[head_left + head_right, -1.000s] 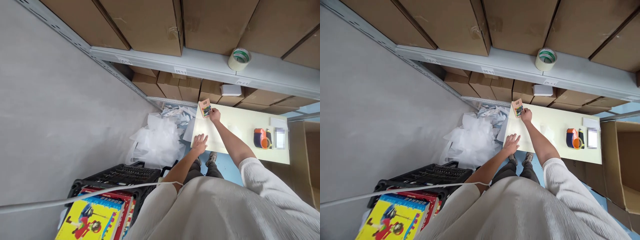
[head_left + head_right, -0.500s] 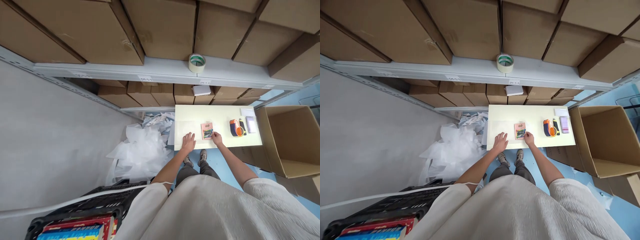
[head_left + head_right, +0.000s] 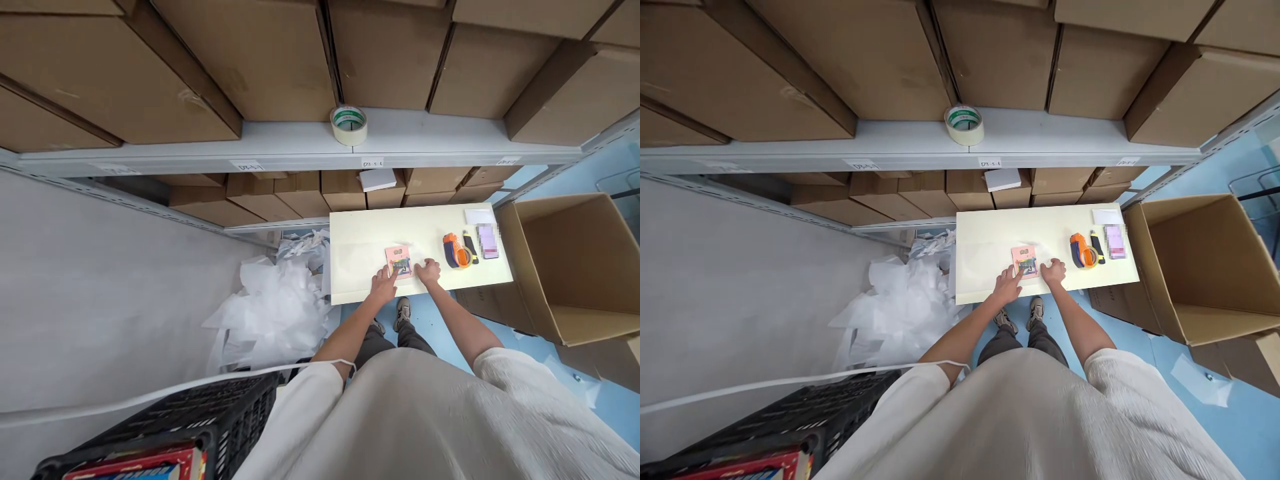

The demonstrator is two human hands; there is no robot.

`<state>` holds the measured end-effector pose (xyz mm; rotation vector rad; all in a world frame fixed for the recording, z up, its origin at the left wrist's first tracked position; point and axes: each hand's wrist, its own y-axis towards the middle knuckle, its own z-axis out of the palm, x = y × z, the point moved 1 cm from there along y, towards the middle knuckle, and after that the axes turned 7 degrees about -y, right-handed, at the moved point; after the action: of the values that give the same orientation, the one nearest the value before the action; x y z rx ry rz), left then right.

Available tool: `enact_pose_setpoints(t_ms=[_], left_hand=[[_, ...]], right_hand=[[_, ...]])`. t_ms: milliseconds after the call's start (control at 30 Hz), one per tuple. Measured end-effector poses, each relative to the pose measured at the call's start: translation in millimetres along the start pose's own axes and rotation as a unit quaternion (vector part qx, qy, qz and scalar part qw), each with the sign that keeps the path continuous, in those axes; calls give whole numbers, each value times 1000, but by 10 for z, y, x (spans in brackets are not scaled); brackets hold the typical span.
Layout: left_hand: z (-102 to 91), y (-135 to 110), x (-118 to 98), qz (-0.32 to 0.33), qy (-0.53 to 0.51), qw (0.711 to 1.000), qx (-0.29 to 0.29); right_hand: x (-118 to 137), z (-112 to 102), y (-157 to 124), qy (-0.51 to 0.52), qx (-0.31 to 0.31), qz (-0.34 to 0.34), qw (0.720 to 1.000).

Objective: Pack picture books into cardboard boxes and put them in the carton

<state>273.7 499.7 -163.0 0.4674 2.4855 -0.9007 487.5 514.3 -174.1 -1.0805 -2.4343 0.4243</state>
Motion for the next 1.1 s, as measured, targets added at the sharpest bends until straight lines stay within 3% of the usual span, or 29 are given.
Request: enact_pose_setpoints(t_ms=[200,367,500,600,800,967,1100], left_hand=[[-19,36,23,-12,-3,1000,-4],[-50,111,-18,-32,-18,999,-17],[-45,178,-27,-47,-53,997,-37],[-20,182,36,-44,-84,994,-48],[46,167,253,-22,-170,981,-96],[-1,173,333,28,-219,965,-138],[-146,125,236,43,-183,968,-166]], right_hand=[[54,2,122,2,60,-7,998],[35,-9,54,45,70,-130,988],[124,49,-72,17,42,-260,965],[212,134,-174,-21,43,-304,952],[337,268,-319,-79,46,-310,946],[438,372,-337,-31,57,-257,964],[425,422,-328,38,75,-266,960]])
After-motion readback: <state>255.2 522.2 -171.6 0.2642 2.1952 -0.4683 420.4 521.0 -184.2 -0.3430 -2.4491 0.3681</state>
